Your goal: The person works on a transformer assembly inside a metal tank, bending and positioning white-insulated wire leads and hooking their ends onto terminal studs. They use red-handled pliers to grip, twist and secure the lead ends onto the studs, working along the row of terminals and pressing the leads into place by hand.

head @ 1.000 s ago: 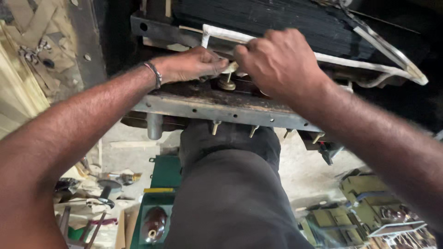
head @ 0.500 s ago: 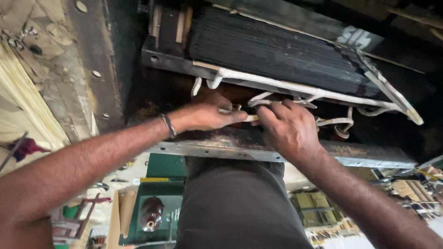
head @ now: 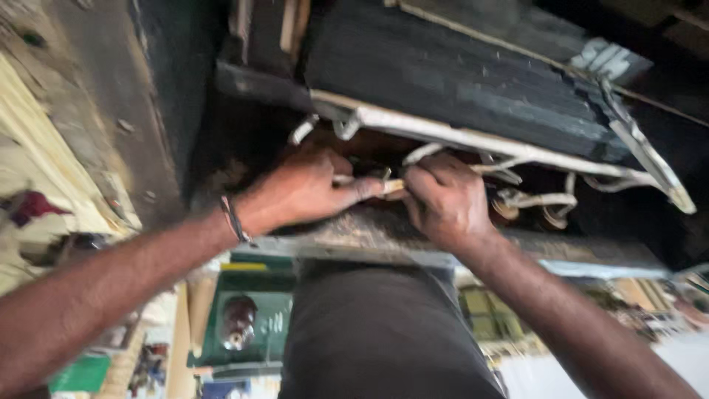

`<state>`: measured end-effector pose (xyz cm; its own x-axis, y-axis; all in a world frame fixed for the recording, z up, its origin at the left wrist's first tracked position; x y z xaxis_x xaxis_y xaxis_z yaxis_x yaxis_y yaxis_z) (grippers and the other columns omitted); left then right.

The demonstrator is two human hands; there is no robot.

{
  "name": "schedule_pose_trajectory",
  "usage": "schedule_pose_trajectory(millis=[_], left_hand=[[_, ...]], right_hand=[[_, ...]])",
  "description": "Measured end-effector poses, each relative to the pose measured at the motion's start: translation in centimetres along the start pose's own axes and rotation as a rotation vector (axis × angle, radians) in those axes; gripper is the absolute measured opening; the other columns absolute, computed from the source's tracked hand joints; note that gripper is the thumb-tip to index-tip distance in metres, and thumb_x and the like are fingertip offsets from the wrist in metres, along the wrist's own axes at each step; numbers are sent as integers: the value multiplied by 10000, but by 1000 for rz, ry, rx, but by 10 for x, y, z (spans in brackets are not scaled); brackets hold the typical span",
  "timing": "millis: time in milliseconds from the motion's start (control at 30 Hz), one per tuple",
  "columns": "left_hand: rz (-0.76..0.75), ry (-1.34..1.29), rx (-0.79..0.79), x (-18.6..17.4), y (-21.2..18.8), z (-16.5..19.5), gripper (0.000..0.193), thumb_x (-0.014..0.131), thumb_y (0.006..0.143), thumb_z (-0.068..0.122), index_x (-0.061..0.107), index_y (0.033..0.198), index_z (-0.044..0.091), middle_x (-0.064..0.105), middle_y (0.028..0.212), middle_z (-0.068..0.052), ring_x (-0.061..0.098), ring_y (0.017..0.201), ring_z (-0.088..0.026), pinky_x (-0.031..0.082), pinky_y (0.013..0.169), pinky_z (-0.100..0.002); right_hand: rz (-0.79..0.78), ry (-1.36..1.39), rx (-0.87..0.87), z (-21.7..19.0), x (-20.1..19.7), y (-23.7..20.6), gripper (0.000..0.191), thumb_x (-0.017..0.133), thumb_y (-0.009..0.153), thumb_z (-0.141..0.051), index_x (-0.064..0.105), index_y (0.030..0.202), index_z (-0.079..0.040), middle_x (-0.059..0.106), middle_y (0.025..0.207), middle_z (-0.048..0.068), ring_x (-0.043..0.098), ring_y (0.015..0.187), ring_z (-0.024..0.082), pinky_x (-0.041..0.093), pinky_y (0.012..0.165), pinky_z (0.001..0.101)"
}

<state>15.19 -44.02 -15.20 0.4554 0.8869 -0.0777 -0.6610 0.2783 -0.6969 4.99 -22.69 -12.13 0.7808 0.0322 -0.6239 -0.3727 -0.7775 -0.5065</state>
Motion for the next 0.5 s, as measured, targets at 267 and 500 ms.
schedule_pose_trajectory(millis=[267,500], left_hand=[[62,110,134,-3,6,-5,751,632,954,656,640,540,30,648,674,-222,665,702,-381,538,685,-493],[-88,192,-140,-5,-6,11,616,622,945,574,712,745,-1,625,656,-235,617,600,-382,504,645,-511]], right_hand=[[126,235,-86,13,21,4,257,766,760,-39,659,992,-16,674,986,185,683,899,398,572,762,479],[38,303,-86,21,13,-4,264,795,835,-111,670,1055,-36,699,1013,168,691,960,397,556,810,482]])
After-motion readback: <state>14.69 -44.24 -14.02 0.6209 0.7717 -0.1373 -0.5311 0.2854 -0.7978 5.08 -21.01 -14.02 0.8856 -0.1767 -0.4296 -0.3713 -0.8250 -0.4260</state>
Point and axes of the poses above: each hand's wrist, its own y-axis towards the middle knuckle, its own x-axis out of the palm, z = x × y, the point moved 1 cm from there along y, towards the middle knuckle
